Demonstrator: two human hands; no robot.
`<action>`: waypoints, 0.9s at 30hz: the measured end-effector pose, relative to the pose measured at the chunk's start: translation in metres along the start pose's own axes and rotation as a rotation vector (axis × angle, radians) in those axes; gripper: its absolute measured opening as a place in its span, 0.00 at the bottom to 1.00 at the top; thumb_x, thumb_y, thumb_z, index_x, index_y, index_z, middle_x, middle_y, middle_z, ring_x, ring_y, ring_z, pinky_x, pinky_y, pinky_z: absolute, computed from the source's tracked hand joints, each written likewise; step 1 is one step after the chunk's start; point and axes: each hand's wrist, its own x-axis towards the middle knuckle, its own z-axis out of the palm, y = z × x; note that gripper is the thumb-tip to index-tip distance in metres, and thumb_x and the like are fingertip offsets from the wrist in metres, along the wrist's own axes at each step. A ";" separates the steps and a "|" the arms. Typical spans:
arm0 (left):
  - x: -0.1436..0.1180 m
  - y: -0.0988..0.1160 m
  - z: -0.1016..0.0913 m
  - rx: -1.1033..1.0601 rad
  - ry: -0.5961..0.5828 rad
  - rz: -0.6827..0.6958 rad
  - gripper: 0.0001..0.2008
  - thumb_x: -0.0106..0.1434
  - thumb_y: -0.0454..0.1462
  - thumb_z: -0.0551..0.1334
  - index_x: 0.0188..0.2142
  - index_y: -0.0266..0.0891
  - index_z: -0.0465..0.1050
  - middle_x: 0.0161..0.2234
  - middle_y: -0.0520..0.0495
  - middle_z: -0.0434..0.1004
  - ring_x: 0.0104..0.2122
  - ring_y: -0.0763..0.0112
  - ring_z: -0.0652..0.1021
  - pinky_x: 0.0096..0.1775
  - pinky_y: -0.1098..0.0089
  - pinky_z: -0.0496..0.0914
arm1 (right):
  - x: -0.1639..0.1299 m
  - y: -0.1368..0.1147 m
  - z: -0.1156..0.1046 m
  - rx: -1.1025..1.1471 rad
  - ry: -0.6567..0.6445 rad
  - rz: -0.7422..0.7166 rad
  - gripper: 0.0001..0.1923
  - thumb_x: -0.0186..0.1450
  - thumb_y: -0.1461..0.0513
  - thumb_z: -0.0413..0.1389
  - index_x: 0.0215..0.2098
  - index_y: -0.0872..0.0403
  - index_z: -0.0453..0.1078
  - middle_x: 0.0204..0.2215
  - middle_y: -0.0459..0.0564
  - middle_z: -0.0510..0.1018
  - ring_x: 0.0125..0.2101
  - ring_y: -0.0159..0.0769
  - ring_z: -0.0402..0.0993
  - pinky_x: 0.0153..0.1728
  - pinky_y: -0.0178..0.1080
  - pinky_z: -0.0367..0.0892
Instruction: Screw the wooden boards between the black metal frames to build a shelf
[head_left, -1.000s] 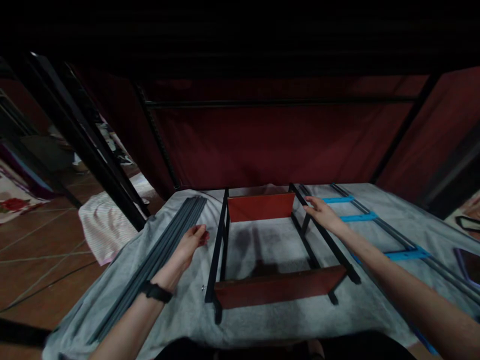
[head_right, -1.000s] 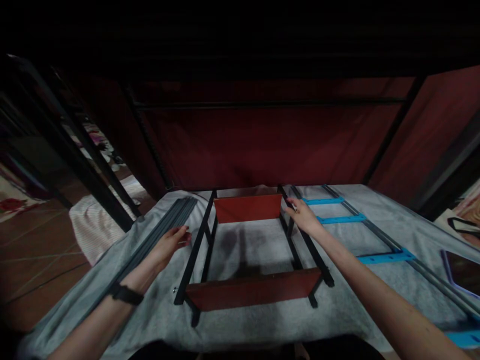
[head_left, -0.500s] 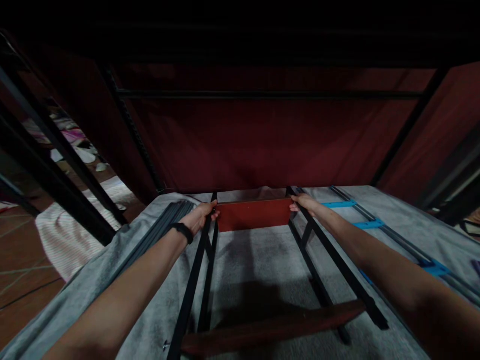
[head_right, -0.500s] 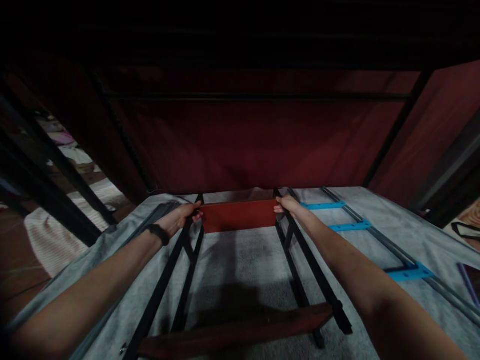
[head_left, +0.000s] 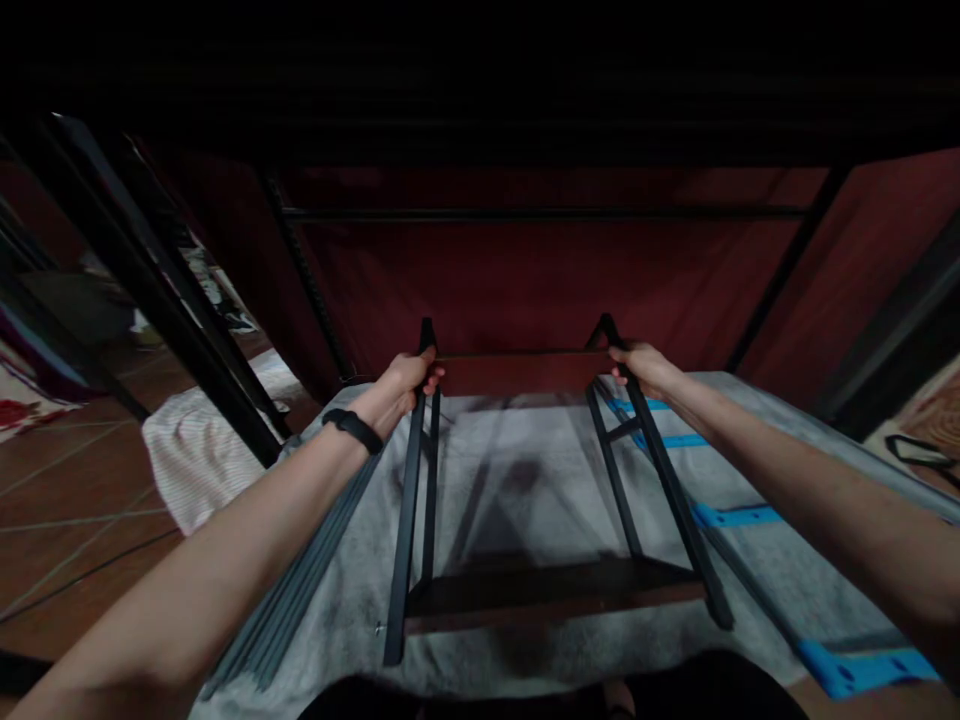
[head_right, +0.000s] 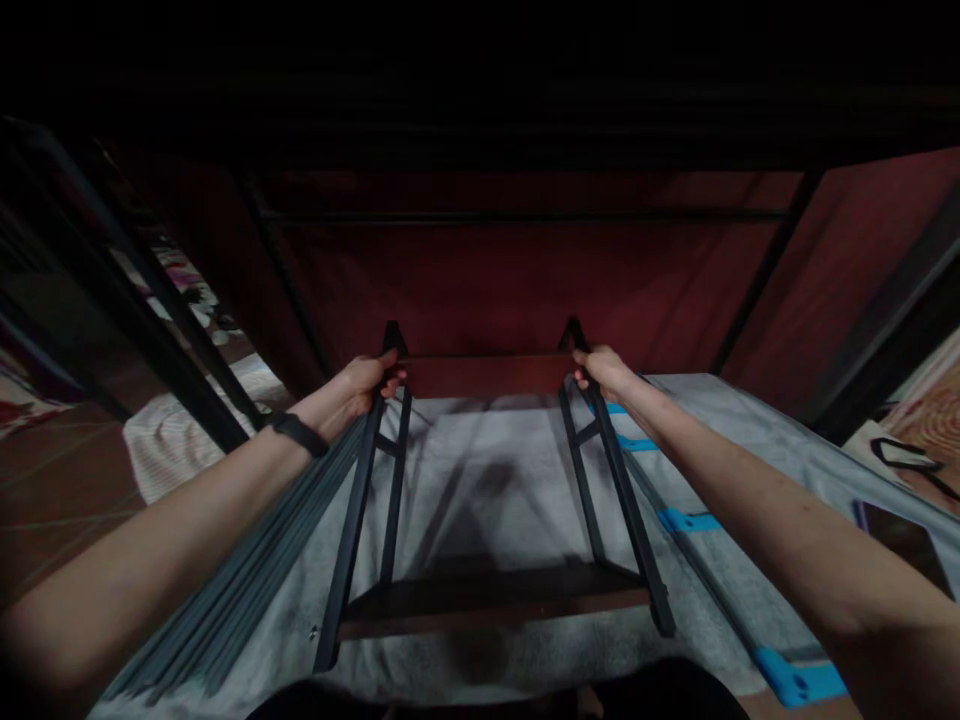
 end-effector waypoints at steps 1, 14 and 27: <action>-0.010 0.011 0.001 -0.020 0.002 0.055 0.12 0.68 0.37 0.59 0.28 0.37 0.63 0.18 0.52 0.68 0.10 0.82 0.61 0.11 0.80 0.51 | -0.008 -0.013 -0.003 0.014 0.013 -0.043 0.07 0.64 0.68 0.58 0.33 0.54 0.64 0.19 0.39 0.64 0.14 0.25 0.61 0.10 0.26 0.56; -0.119 0.000 -0.013 -0.245 0.071 0.644 0.27 0.62 0.59 0.58 0.38 0.35 0.74 0.16 0.55 0.66 0.12 0.81 0.60 0.13 0.78 0.50 | -0.113 -0.015 -0.010 0.089 0.285 -0.642 0.17 0.63 0.48 0.56 0.42 0.50 0.69 0.35 0.44 0.76 0.20 0.24 0.62 0.17 0.28 0.57; -0.184 -0.048 -0.034 -0.200 0.177 0.709 0.29 0.66 0.58 0.54 0.42 0.36 0.77 0.15 0.56 0.62 0.15 0.77 0.63 0.19 0.74 0.56 | -0.173 0.021 -0.016 -0.017 0.387 -0.717 0.21 0.68 0.45 0.49 0.48 0.50 0.67 0.40 0.49 0.76 0.29 0.33 0.66 0.25 0.35 0.63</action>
